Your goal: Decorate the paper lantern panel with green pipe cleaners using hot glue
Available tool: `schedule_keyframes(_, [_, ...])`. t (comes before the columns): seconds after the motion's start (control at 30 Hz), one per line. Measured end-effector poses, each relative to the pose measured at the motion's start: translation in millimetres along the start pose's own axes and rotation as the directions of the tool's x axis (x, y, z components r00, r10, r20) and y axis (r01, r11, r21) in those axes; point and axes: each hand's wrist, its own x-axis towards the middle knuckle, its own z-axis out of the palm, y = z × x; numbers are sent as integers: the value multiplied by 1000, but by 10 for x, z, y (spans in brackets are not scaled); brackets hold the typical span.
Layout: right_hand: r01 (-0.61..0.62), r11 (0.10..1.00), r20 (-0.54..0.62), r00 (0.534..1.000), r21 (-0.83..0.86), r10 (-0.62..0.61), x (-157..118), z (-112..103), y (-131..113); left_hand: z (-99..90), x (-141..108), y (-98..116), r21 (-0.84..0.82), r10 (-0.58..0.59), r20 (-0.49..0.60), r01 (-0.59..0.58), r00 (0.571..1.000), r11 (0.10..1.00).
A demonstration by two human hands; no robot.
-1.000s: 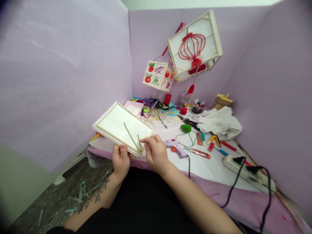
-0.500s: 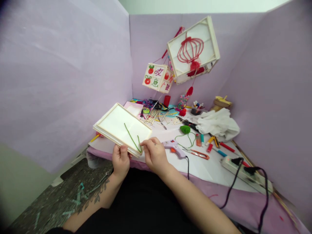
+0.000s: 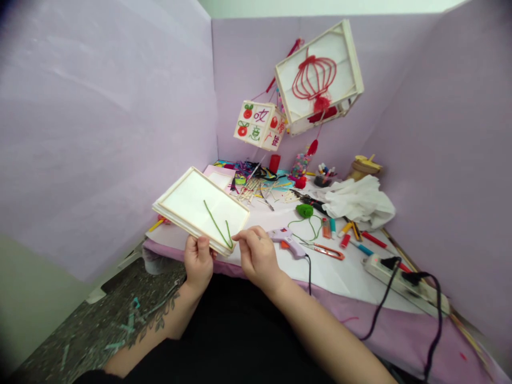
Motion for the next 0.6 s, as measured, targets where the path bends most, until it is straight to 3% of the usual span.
schedule_keyframes(0.2, [12, 1000, 41, 999, 0, -12, -18, -3, -3, -2, 5, -6, -12, 2, 4, -2, 1000, 1000])
schedule_keyframes(0.37, [9, 1000, -7, 1000, 19, -9, -41, -13, -5, 1, 6, -5, -8, 7, 11, -6, 1000, 1000])
schedule_keyframes(0.6, [2, 1000, 46, 999, 27, -3, -75, -5, -7, 3, 3, -1, -26, -18, 2, 18, 1000, 999])
